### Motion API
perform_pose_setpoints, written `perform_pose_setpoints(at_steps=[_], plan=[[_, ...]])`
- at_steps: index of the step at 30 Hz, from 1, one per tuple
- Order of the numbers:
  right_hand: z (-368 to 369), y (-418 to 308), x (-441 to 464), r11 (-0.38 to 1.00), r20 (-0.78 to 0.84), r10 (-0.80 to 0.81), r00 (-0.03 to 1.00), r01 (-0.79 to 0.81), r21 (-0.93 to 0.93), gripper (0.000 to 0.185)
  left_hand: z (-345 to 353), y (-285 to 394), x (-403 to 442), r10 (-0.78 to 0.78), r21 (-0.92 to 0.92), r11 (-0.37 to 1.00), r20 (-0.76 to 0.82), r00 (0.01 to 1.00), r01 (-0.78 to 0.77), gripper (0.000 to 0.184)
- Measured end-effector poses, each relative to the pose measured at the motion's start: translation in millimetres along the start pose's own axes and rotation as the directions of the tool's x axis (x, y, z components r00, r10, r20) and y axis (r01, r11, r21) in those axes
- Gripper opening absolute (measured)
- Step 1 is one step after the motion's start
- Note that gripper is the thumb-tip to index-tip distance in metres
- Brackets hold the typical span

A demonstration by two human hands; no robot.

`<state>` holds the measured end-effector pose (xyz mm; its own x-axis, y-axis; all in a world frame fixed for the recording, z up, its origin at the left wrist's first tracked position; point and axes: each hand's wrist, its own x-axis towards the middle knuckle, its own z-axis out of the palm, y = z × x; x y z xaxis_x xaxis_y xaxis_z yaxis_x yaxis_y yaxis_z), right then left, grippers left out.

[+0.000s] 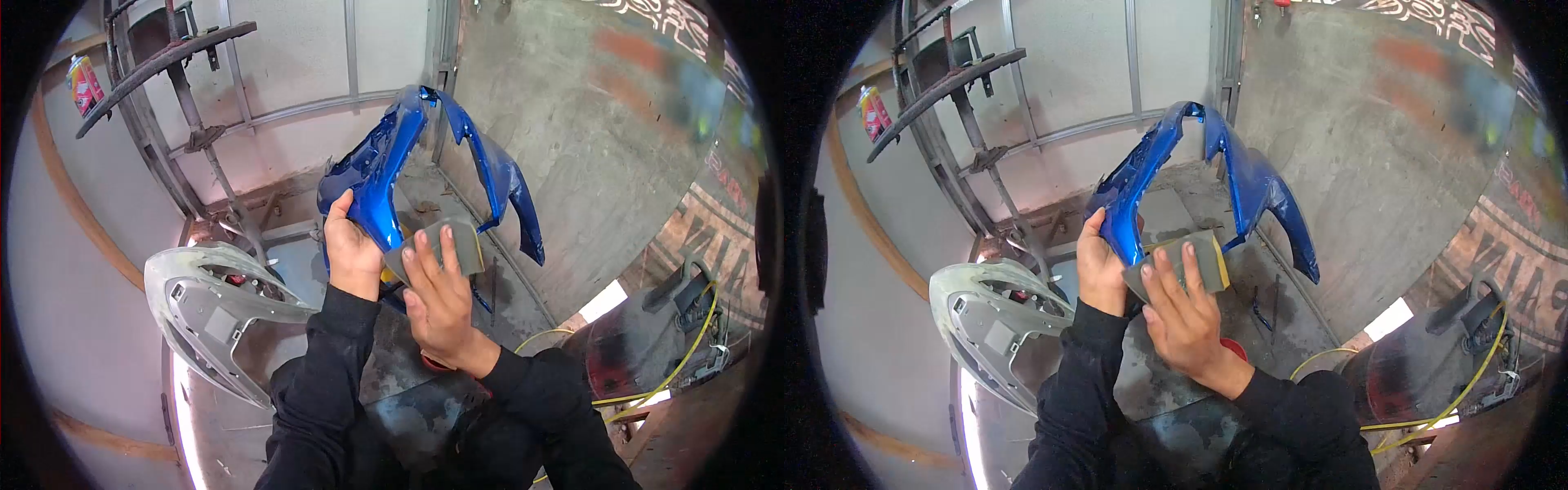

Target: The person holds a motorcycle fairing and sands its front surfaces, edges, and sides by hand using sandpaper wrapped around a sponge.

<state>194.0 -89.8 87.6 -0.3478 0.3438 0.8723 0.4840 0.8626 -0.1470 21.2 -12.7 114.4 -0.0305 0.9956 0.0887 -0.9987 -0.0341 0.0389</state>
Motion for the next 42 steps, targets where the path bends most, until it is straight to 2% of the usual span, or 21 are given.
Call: perform_pose_setpoints(at_steps=[3, 6, 11, 16, 20, 21, 29, 32, 33, 35, 38, 42], plan=[[-1.9, -2.1, 7.8, 1.000, -0.024, 0.016, 1.000, -0.016, -0.006, 0.051, -2.8, 0.8, -0.4, -0.017, 0.003, 1.000, 0.000, 1.000, 0.017, 0.030], [-4.3, -9.2, 4.2, 0.990, 0.023, 0.054, 0.998, -0.057, 0.128, 0.046, -12.5, 6.5, 7.5, -0.050, 0.008, 0.999, 0.041, 0.998, 0.050, 0.032], [-1.6, -2.6, 38.9, 0.986, -0.039, 0.155, 0.987, -0.151, 0.074, 0.040, -5.4, -9.1, -4.2, -0.054, 0.079, 0.996, 0.067, 0.996, 0.048, 0.034], [-3.1, -7.7, 21.2, 0.990, -0.008, 0.125, 0.992, -0.124, 0.067, 0.040, -13.9, 0.1, 4.9, -0.059, 0.090, 0.995, 0.093, 0.994, 0.051, 0.037], [4.6, 0.1, 36.3, 0.987, -0.036, 0.151, 0.988, -0.149, 0.059, 0.041, -8.6, -8.1, 2.8, 0.012, 0.121, 0.992, 0.092, 0.996, -0.023, 0.042], [4.1, -5.1, 25.9, 0.990, -0.032, 0.132, 0.991, -0.130, 0.055, 0.041, -24.5, 3.1, 9.3, -0.063, 0.132, 0.991, 0.217, 0.974, 0.034, 0.043], [10.6, -2.5, 27.0, 0.991, -0.037, 0.126, 0.991, -0.125, 0.044, 0.048, -19.1, -1.7, 6.8, -0.010, 0.113, 0.993, 0.260, 0.966, -0.020, 0.042], [13.9, -4.0, 14.4, 0.991, -0.022, 0.118, 0.993, -0.116, 0.068, 0.048, -15.4, -4.2, 4.3, 0.057, 0.129, 0.988, 0.206, 0.977, -0.085, 0.042], [17.7, 2.3, 23.3, 0.988, -0.039, 0.137, 0.990, -0.134, 0.071, 0.050, -23.0, -1.7, 7.5, 0.014, 0.125, 0.991, 0.265, 0.964, -0.049, 0.042], [20.1, 11.1, 39.4, 0.981, -0.061, 0.185, 0.981, -0.180, 0.075, 0.051, -25.4, -4.2, 8.3, 0.025, 0.113, 0.992, 0.214, 0.977, -0.050, 0.043], [16.8, -4.2, 15.9, 0.983, -0.032, 0.125, 0.992, -0.120, 0.136, 0.049, -22.0, 1.6, 9.1, 0.029, 0.125, 0.991, 0.181, 0.983, -0.052, 0.044], [17.6, 4.1, 28.5, 0.977, -0.011, 0.170, 0.985, -0.167, 0.130, 0.049, -20.3, 1.7, 5.9, 0.031, 0.105, 0.994, 0.116, 0.993, -0.044, 0.044]])
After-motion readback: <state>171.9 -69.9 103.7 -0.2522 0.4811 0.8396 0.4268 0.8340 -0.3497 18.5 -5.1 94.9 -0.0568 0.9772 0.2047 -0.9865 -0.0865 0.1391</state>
